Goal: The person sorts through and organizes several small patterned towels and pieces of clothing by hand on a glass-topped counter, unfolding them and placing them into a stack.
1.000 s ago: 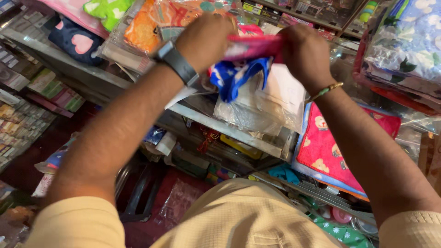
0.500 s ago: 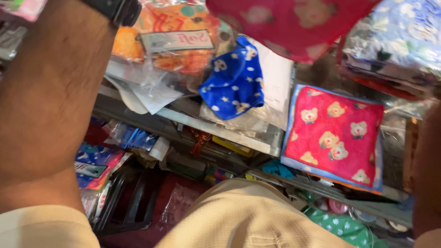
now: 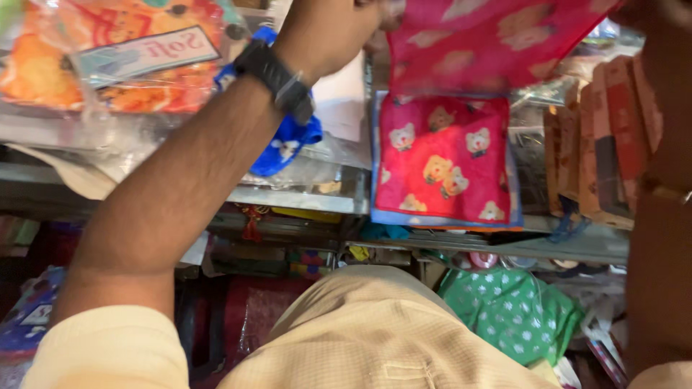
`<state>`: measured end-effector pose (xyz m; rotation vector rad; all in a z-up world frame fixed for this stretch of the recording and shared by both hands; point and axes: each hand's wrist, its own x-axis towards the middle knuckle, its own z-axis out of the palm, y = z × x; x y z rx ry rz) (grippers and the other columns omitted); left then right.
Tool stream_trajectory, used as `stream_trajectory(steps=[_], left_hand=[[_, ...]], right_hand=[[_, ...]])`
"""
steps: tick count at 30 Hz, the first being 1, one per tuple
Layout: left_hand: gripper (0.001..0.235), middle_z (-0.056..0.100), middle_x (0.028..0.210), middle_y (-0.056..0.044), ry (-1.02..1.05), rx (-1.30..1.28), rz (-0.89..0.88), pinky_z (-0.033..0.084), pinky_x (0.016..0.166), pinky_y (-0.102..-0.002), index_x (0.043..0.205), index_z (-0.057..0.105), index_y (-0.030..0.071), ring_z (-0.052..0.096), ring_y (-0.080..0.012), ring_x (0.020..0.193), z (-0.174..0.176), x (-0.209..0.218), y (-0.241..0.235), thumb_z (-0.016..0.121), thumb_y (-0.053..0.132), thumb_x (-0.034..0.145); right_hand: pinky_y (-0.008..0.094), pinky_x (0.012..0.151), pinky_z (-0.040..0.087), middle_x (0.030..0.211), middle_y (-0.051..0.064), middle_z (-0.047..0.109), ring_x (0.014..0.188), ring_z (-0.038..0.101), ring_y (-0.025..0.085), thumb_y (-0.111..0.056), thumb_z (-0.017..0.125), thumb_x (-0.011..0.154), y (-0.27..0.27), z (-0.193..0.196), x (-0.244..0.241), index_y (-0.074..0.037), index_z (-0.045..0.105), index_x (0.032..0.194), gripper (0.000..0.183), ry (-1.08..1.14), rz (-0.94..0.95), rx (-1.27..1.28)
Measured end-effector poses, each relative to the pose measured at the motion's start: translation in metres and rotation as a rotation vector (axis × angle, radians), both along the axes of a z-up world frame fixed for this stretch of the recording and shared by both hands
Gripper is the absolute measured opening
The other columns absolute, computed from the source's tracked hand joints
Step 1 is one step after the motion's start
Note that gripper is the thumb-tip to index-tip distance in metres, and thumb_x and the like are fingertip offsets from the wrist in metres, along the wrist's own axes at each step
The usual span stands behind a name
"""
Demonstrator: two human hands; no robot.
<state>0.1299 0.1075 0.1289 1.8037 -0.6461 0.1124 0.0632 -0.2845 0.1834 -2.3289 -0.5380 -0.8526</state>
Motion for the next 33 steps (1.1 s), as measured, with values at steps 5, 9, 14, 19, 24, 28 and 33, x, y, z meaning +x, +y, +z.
stream_trajectory(steps=[5, 9, 14, 19, 24, 28, 33], left_hand=[[0.022, 0.075, 0.109, -0.012, -0.206, 0.354, 0.092, 0.061, 0.083, -0.038, 0.115, 0.071, 0.01, 0.075, -0.0264, 0.096, -0.038, -0.117, -0.011, 0.065, 0.009, 0.094], [0.02, 0.074, 0.107, -0.011, -0.099, 0.468, 0.081, 0.059, 0.082, -0.041, 0.107, 0.072, 0.008, 0.073, -0.031, 0.094, -0.08, -0.175, -0.024, 0.067, 0.011, 0.088], [0.012, 0.074, 0.121, -0.004, -0.195, 0.577, 0.01, 0.057, 0.086, -0.041, 0.1, 0.073, 0.01, 0.072, -0.0285, 0.1, -0.095, -0.192, -0.035, 0.068, 0.015, 0.09], [0.035, 0.068, 0.111, -0.006, -0.085, 0.689, -0.005, 0.055, 0.086, -0.044, 0.102, 0.073, 0.009, 0.068, -0.0302, 0.1, -0.065, -0.181, -0.044, 0.078, 0.037, 0.081], [0.06, 0.042, 0.158, -0.025, -0.442, 0.691, 0.162, 0.026, 0.124, -0.052, 0.144, 0.056, 0.003, 0.036, -0.0401, 0.149, -0.116, -0.093, -0.102, 0.063, 0.045, 0.101], [0.079, 0.022, 0.164, -0.028, -0.404, 1.042, 0.344, 0.013, 0.12, -0.061, 0.159, 0.036, 0.002, 0.011, -0.0464, 0.153, -0.158, -0.045, -0.127, 0.058, 0.039, 0.093], [0.1, 0.011, 0.167, -0.023, 0.03, 0.943, 0.471, 0.015, 0.122, -0.059, 0.159, 0.025, -0.001, 0.007, -0.0395, 0.155, -0.161, -0.056, -0.121, 0.054, 0.066, 0.09]], right_hand=[[0.036, 0.075, 0.053, 0.089, 0.019, 0.068, 0.082, 0.066, 0.027, 0.011, 0.072, 0.09, -0.012, -0.069, -0.067, 0.007, 0.068, 0.094, 0.007, 0.177, -0.329, -0.329], [0.029, 0.096, 0.056, 0.135, 0.013, 0.067, 0.122, 0.066, 0.019, 0.017, 0.052, 0.091, 0.004, -0.138, -0.111, -0.001, 0.062, 0.131, 0.045, 0.439, 0.06, 0.276], [0.033, 0.091, 0.059, 0.136, 0.012, 0.069, 0.12, 0.069, 0.025, 0.006, 0.06, 0.089, -0.01, -0.16, -0.13, -0.004, 0.07, 0.117, 0.031, 0.437, 0.058, 0.104], [0.046, 0.102, 0.051, 0.138, 0.015, 0.064, 0.126, 0.061, 0.032, -0.017, 0.076, 0.081, -0.006, -0.124, -0.135, -0.008, 0.078, 0.107, 0.028, 0.388, 0.059, -0.192], [0.045, 0.127, 0.028, 0.163, 0.016, 0.044, 0.157, 0.035, 0.034, -0.034, 0.062, 0.101, 0.046, -0.128, -0.069, -0.005, 0.055, 0.146, 0.054, 0.425, 0.293, 0.037], [0.05, 0.127, 0.018, 0.169, 0.022, 0.03, 0.159, 0.023, 0.039, -0.044, 0.052, 0.109, 0.087, -0.171, 0.012, 0.002, 0.039, 0.16, 0.07, 0.394, 0.51, -0.144], [0.056, 0.119, 0.032, 0.15, 0.031, 0.048, 0.14, 0.045, 0.046, -0.056, 0.058, 0.099, 0.021, -0.221, 0.061, 0.005, 0.051, 0.144, 0.075, 0.542, -0.256, -0.326]])
